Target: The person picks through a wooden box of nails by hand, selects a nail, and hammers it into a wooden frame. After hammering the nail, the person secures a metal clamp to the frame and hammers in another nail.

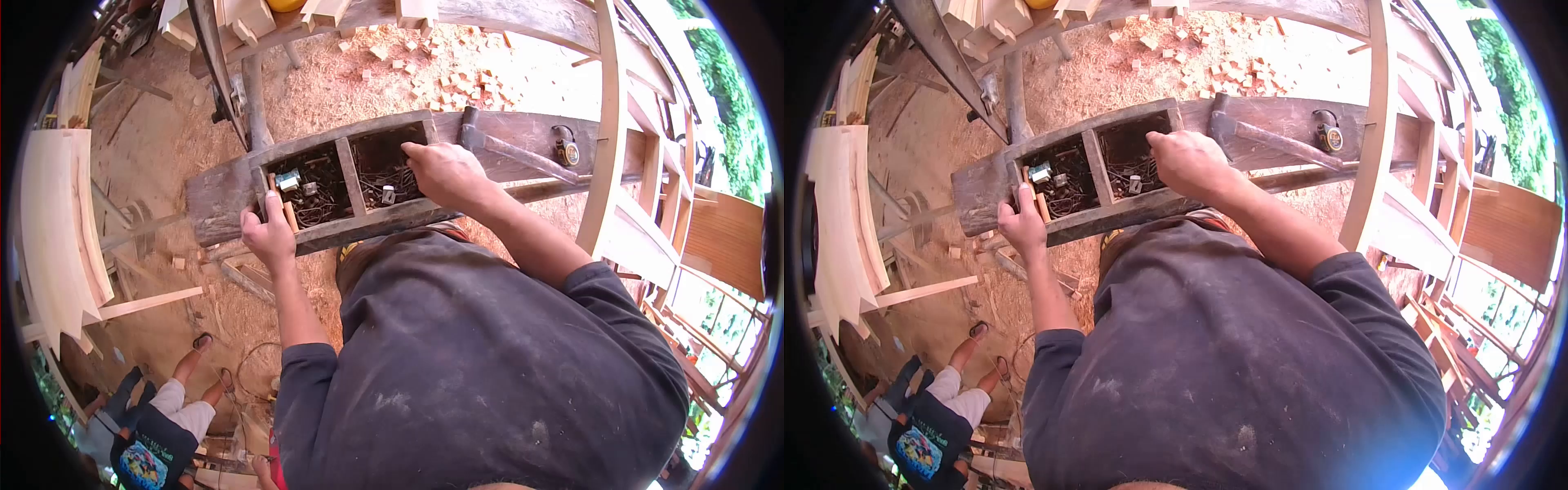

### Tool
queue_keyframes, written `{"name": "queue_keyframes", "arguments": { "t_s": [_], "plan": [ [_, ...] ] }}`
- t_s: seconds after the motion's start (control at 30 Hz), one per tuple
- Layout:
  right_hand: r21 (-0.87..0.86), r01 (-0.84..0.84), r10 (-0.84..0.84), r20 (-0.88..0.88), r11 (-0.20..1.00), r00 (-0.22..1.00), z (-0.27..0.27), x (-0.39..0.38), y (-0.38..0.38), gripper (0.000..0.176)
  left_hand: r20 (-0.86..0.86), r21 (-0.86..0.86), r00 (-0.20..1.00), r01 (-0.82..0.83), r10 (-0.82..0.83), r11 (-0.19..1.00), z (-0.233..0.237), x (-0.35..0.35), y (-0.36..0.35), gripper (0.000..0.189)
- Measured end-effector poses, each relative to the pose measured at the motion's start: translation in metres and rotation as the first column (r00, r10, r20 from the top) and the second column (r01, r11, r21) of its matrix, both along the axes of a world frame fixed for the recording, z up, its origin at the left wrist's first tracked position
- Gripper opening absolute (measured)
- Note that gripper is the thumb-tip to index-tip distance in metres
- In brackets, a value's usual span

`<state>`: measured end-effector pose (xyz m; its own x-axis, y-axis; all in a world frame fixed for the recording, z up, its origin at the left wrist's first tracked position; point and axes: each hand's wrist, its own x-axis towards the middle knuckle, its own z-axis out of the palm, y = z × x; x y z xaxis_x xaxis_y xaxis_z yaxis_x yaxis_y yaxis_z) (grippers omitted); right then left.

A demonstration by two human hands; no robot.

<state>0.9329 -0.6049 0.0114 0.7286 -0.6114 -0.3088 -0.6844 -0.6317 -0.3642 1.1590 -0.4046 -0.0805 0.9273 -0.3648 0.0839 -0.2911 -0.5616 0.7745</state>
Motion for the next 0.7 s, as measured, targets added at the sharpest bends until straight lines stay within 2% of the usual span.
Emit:
{"name": "queue_keyframes", "arguments": {
  "t_s": [0.03, 0.07, 0.1, 0.2, 0.4, 0.43, 0.5, 0.53, 0.6, 0.63, 0.7],
  "plan": [
    [0.009, -0.041, 0.042, -0.147, 0.999, 0.988, 0.003, 0.007, 0.002, 0.039, 0.002, -0.007, 1.0, 0.001, -0.001, 1.0, 0.001, 0.0, -0.001, 0.044],
    [0.034, -0.081, 0.086, -0.165, 0.996, 0.983, 0.005, 0.012, 0.003, 0.047, -0.001, -0.015, 1.0, -0.004, 0.004, 1.0, 0.001, -0.001, -0.001, 0.044],
    [0.036, -0.085, 0.09, -0.168, 0.996, 0.982, 0.006, 0.019, 0.004, 0.047, -0.004, -0.013, 1.0, -0.007, 0.007, 1.0, 0.002, -0.001, -0.001, 0.044],
    [0.058, -0.083, 0.096, -0.293, 0.995, 0.951, -0.003, 0.032, 0.005, 0.057, -0.036, -0.018, 0.999, -0.008, 0.007, 1.0, 0.003, -0.002, -0.001, 0.044],
    [0.073, -0.162, 0.178, -0.363, 0.984, 0.915, 0.001, 0.026, 0.009, 0.063, -0.075, -0.015, 0.996, -0.046, 0.044, 0.999, -0.001, -0.001, 0.0, 0.043],
    [0.071, -0.168, 0.182, -0.367, 0.983, 0.912, 0.004, 0.026, 0.009, 0.063, -0.069, -0.029, 0.997, -0.042, 0.04, 0.999, -0.002, -0.001, 0.0, 0.043],
    [0.067, -0.201, 0.211, -0.407, 0.977, 0.889, 0.009, 0.025, 0.008, 0.048, -0.065, -0.045, 0.997, -0.044, 0.041, 0.998, -0.003, -0.001, 0.0, 0.043],
    [0.066, -0.206, 0.215, -0.409, 0.976, 0.887, 0.01, 0.024, 0.007, 0.048, -0.062, -0.054, 0.997, -0.044, 0.041, 0.998, -0.002, -0.001, 0.0, 0.043],
    [0.024, -0.186, 0.183, -0.332, 0.982, 0.925, 0.009, 0.023, 0.003, 0.033, -0.058, -0.064, 0.997, -0.049, 0.045, 0.997, -0.003, -0.001, 0.0, 0.043],
    [0.023, -0.191, 0.188, -0.332, 0.981, 0.924, 0.004, 0.021, -0.002, 0.033, -0.062, -0.077, 0.997, -0.041, 0.036, 0.996, -0.005, 0.0, 0.001, 0.042],
    [-0.144, -0.156, 0.153, -0.034, 0.977, 0.988, -0.004, 0.025, -0.015, 0.02, -0.065, -0.088, 0.997, -0.039, 0.033, 0.995, -0.006, 0.001, 0.001, 0.041]
  ]
}}
